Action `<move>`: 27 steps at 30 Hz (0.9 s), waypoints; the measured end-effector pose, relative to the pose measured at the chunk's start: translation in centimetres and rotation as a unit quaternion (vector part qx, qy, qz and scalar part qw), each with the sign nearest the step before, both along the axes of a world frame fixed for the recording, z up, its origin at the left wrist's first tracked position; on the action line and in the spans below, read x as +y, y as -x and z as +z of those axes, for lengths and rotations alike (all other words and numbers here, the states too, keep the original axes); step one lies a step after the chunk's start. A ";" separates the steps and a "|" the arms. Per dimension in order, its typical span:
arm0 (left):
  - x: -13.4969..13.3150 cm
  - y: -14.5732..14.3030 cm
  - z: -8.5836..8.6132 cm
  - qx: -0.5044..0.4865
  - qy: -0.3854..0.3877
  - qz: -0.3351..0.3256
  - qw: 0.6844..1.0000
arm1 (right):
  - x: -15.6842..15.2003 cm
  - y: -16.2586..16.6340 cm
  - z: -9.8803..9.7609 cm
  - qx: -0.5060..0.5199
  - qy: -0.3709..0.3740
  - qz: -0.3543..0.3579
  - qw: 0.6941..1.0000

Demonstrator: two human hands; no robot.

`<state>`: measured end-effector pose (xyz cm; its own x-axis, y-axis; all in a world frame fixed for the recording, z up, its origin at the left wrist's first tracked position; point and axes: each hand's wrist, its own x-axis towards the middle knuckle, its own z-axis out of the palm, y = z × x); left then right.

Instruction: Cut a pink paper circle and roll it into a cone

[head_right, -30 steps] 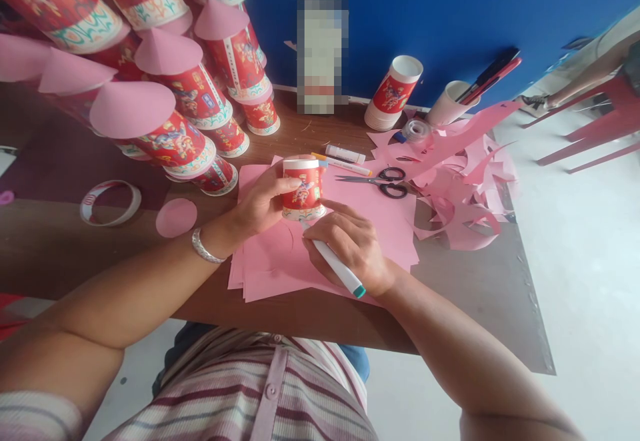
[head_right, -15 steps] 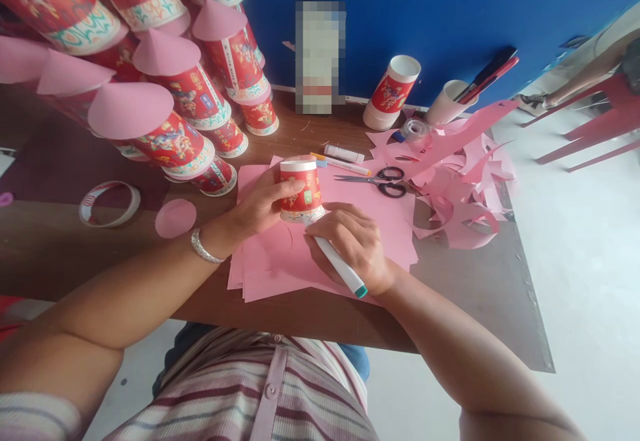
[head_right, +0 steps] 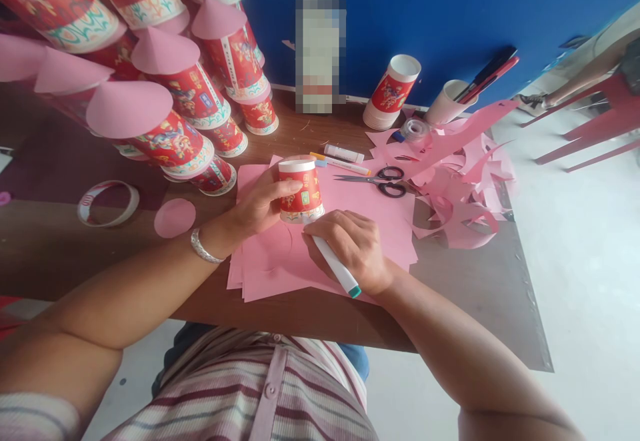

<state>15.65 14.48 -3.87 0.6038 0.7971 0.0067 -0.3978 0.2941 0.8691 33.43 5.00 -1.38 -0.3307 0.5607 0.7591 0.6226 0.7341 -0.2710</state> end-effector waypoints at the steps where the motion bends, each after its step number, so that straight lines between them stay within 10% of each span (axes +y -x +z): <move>1: 0.0 0.0 0.0 -0.001 -0.001 -0.001 1.000 | 0.0 0.0 0.0 -0.003 -0.002 0.001 1.000; 27: 0.1 -0.1 -1.0 0.020 -0.034 0.004 0.999 | 0.1 0.1 -0.5 -0.005 -0.005 -0.020 1.000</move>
<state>15.75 14.61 -4.90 0.5991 0.7999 0.0367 -0.3646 0.2317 0.9019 33.32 5.14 -1.88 -0.3163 0.5653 0.7618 0.6538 0.7118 -0.2567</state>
